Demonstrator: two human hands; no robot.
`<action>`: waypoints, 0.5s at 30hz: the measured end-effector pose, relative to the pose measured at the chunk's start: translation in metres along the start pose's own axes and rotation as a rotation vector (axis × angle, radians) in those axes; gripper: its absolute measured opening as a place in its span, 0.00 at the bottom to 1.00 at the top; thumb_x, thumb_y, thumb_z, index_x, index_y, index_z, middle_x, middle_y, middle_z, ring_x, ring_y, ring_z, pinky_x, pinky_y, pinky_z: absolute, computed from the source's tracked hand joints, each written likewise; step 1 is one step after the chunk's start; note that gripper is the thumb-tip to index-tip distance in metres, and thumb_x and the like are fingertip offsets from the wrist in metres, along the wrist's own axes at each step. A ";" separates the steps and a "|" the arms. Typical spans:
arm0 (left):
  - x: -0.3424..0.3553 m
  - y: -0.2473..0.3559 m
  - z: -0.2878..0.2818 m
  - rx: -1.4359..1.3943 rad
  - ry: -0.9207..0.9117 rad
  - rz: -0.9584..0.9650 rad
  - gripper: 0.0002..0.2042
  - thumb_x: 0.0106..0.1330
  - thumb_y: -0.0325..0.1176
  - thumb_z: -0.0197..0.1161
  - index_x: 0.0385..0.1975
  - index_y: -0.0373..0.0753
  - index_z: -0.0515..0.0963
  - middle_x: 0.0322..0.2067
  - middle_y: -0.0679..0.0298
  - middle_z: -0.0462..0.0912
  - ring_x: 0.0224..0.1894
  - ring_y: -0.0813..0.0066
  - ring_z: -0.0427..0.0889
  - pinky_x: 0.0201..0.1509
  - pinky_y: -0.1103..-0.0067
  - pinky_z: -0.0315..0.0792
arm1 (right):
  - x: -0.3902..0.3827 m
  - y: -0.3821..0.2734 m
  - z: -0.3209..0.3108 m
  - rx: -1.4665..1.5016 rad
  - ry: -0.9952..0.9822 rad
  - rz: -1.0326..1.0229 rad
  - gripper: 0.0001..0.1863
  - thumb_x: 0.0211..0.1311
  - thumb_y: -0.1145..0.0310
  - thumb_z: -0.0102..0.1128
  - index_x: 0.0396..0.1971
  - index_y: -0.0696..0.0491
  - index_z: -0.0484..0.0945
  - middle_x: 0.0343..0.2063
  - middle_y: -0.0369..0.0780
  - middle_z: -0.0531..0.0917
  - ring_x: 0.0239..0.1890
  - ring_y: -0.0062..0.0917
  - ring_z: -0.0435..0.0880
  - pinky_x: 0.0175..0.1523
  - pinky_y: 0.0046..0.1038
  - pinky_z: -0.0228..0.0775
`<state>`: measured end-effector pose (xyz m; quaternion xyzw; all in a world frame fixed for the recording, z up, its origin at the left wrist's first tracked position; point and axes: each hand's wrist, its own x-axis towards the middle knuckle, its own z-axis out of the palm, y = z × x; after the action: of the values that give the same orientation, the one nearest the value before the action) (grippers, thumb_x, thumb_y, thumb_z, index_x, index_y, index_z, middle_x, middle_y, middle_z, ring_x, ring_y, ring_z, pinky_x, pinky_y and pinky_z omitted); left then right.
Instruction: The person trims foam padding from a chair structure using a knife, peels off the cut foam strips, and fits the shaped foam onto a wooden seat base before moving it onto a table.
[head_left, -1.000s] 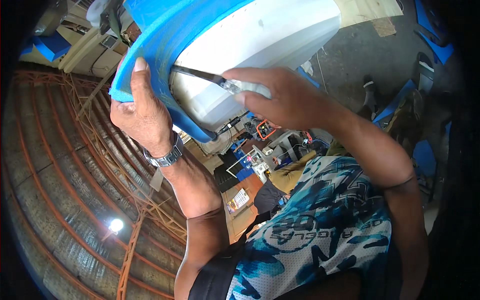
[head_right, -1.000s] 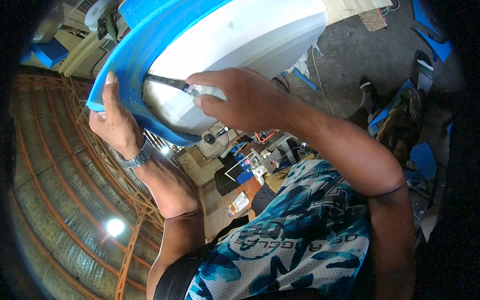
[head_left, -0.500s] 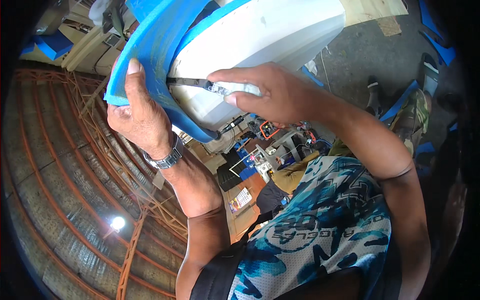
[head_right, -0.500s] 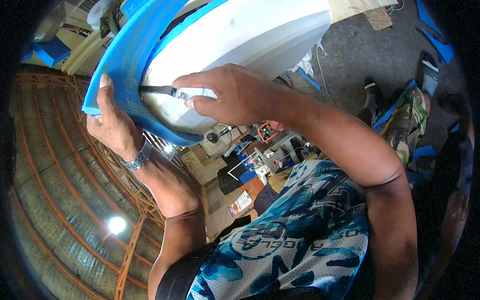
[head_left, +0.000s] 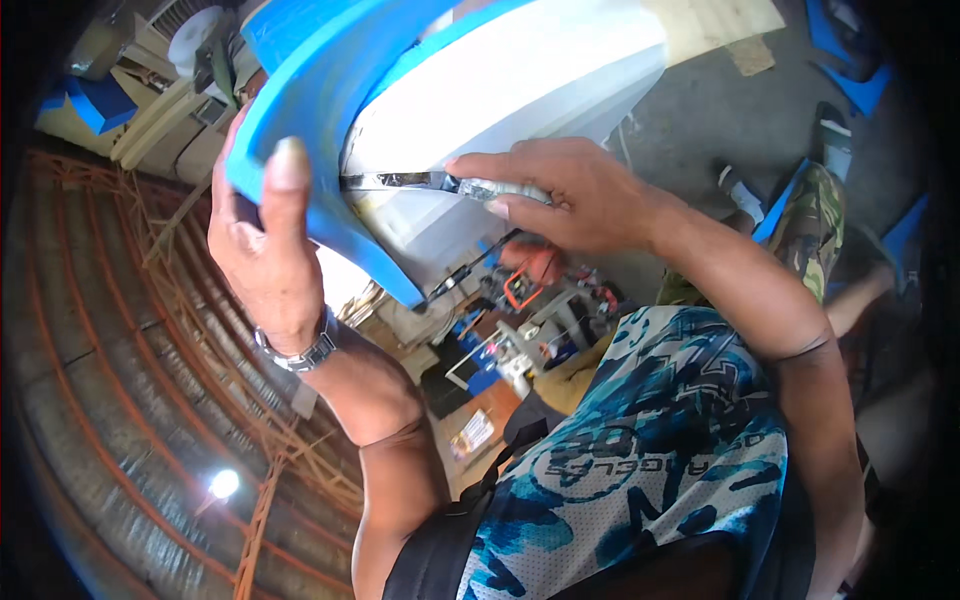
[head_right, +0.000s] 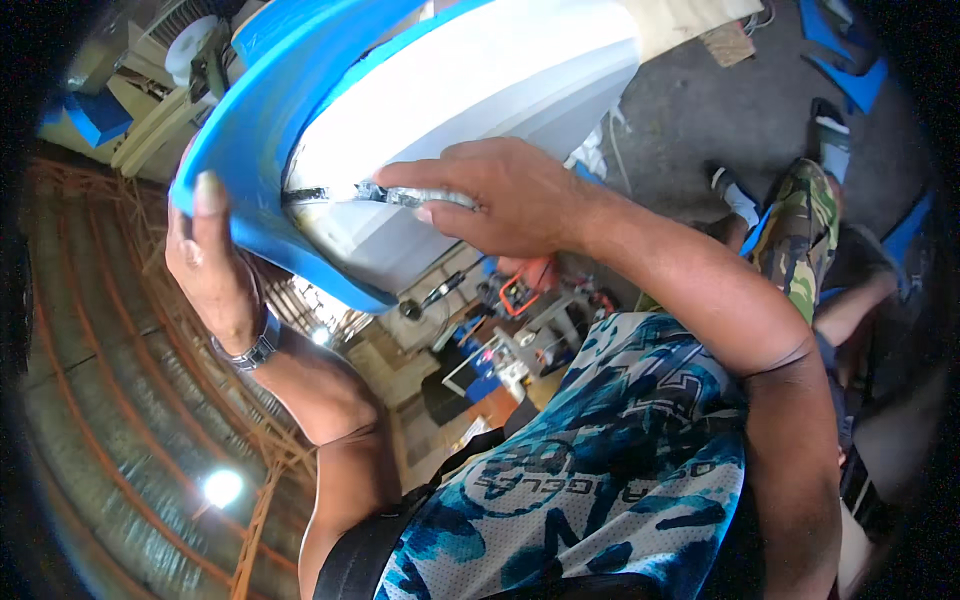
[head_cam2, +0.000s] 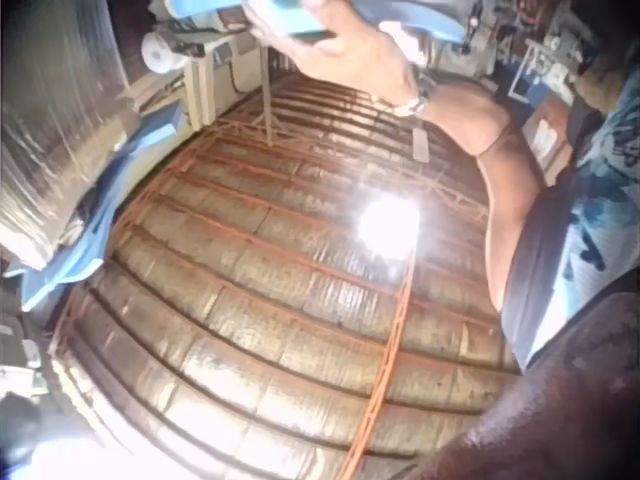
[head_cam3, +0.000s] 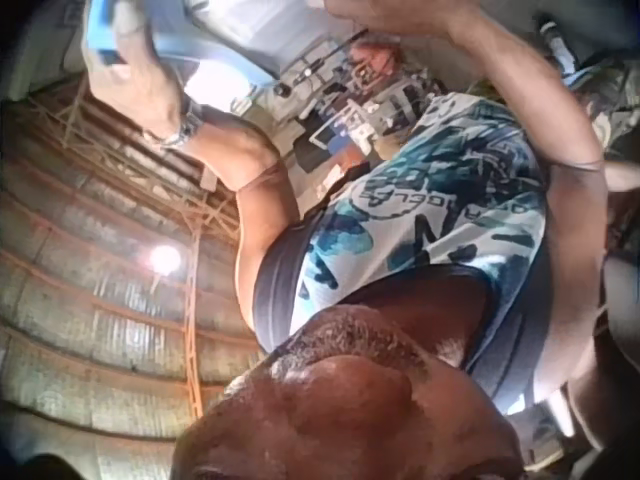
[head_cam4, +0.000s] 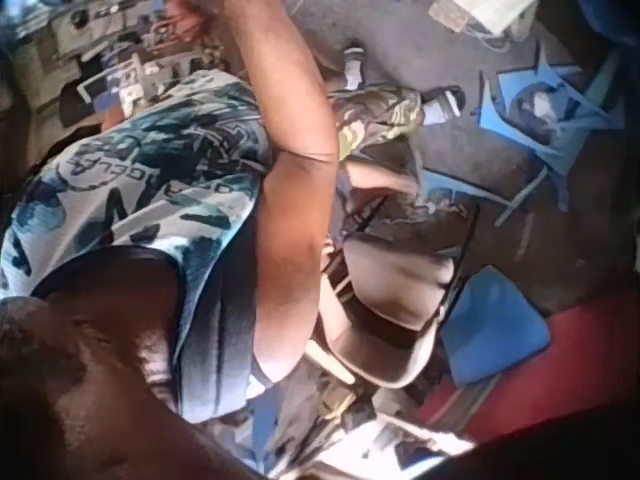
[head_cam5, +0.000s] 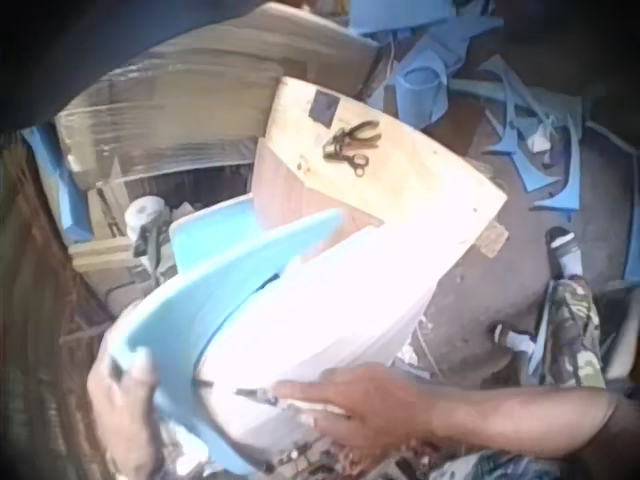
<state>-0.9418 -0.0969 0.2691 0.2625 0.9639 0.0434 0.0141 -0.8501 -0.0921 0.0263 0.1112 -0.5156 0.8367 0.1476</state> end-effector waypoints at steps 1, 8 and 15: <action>-0.002 0.000 0.005 0.115 -0.024 0.058 0.26 0.61 0.42 0.70 0.55 0.32 0.76 0.46 0.58 0.82 0.49 0.69 0.77 0.59 0.75 0.68 | -0.001 0.011 0.004 0.066 0.070 -0.067 0.25 0.65 0.65 0.56 0.63 0.45 0.71 0.44 0.46 0.83 0.46 0.40 0.82 0.50 0.37 0.73; 0.012 0.041 -0.015 0.647 -0.075 0.281 0.21 0.57 0.47 0.72 0.37 0.34 0.79 0.20 0.56 0.77 0.19 0.65 0.74 0.26 0.74 0.69 | 0.013 -0.009 -0.022 0.728 -0.101 0.428 0.23 0.71 0.63 0.55 0.65 0.42 0.70 0.37 0.33 0.83 0.30 0.10 0.77 0.26 0.14 0.65; -0.003 0.040 -0.047 0.522 -0.113 -0.094 0.17 0.60 0.41 0.73 0.32 0.31 0.78 0.21 0.73 0.76 0.22 0.90 0.66 0.24 0.87 0.61 | 0.017 -0.005 0.017 0.700 -0.249 0.507 0.20 0.67 0.51 0.57 0.40 0.56 0.79 0.24 0.35 0.82 0.21 0.14 0.76 0.26 0.21 0.67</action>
<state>-0.9213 -0.0679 0.3192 0.2140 0.9513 -0.2220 0.0020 -0.8635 -0.1026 0.0439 0.1244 -0.2261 0.9508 -0.1716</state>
